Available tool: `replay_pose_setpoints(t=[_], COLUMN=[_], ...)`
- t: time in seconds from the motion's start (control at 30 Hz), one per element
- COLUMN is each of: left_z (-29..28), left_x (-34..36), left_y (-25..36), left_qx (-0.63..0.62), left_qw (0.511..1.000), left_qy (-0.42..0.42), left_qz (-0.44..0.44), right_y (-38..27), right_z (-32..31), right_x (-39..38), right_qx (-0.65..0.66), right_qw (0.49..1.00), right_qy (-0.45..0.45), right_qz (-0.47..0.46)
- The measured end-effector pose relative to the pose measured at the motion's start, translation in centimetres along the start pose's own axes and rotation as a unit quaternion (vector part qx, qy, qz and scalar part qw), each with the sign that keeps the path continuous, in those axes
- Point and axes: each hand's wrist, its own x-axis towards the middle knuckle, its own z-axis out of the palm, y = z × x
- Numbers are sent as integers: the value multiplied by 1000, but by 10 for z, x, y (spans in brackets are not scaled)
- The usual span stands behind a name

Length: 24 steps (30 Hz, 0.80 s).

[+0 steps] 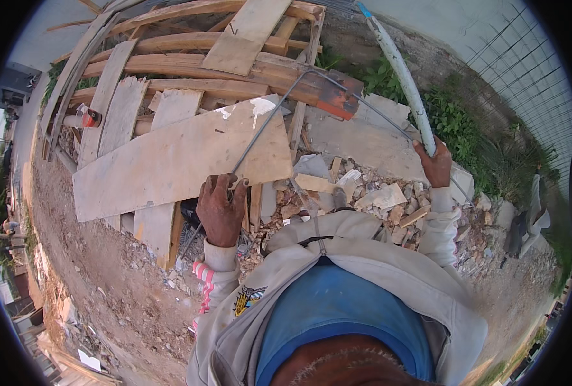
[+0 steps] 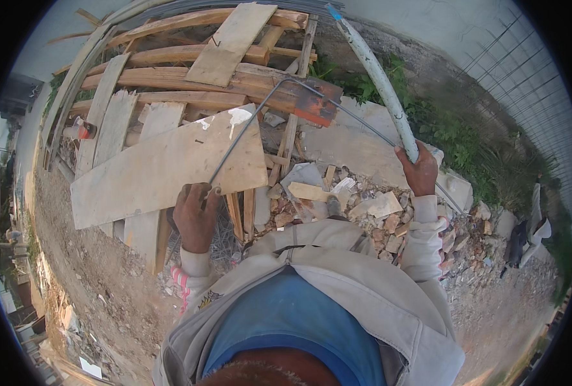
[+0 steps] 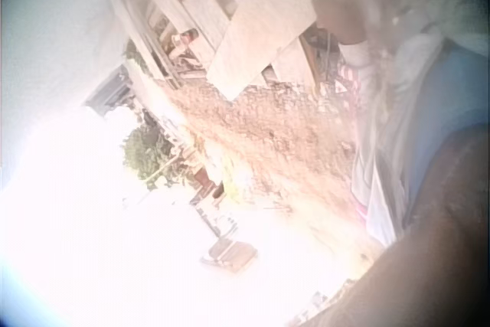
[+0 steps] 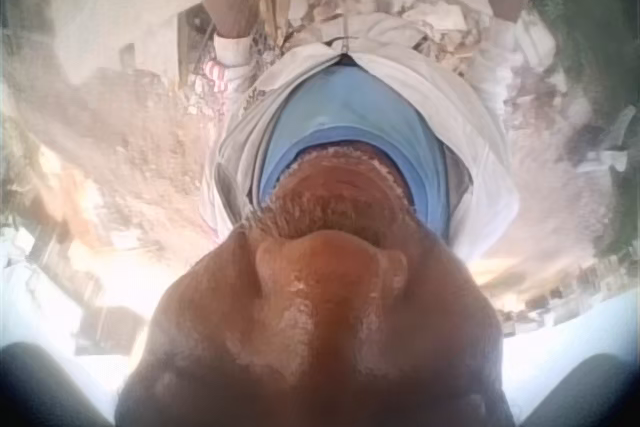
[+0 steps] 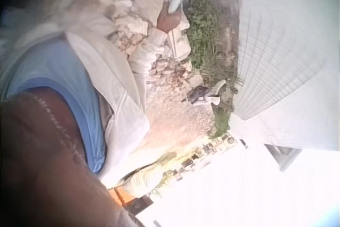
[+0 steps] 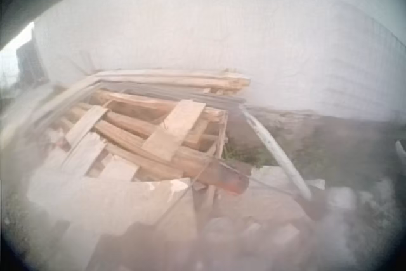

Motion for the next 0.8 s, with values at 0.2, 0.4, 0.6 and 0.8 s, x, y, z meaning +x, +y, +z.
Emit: replay_pose_setpoints(t=[0.2,0.4,0.6,0.8], left_z=[99,168,177,179], left_x=[103,167,171,165], left_y=[18,37,39,28], left_qx=[-49,35,54,34], left_qw=[993,997,995,996], left_qy=[57,12,-11,-12], left_qz=[87,67,83,77], right_y=[5,8,40,54], right_z=[12,22,12,-75], right_x=[-1,-2,11,39], right_qx=[9,78,172,82], right_qw=[999,996,982,972], right_qy=[-23,-25,-76,-218], right_qz=[35,48,-9,-9])
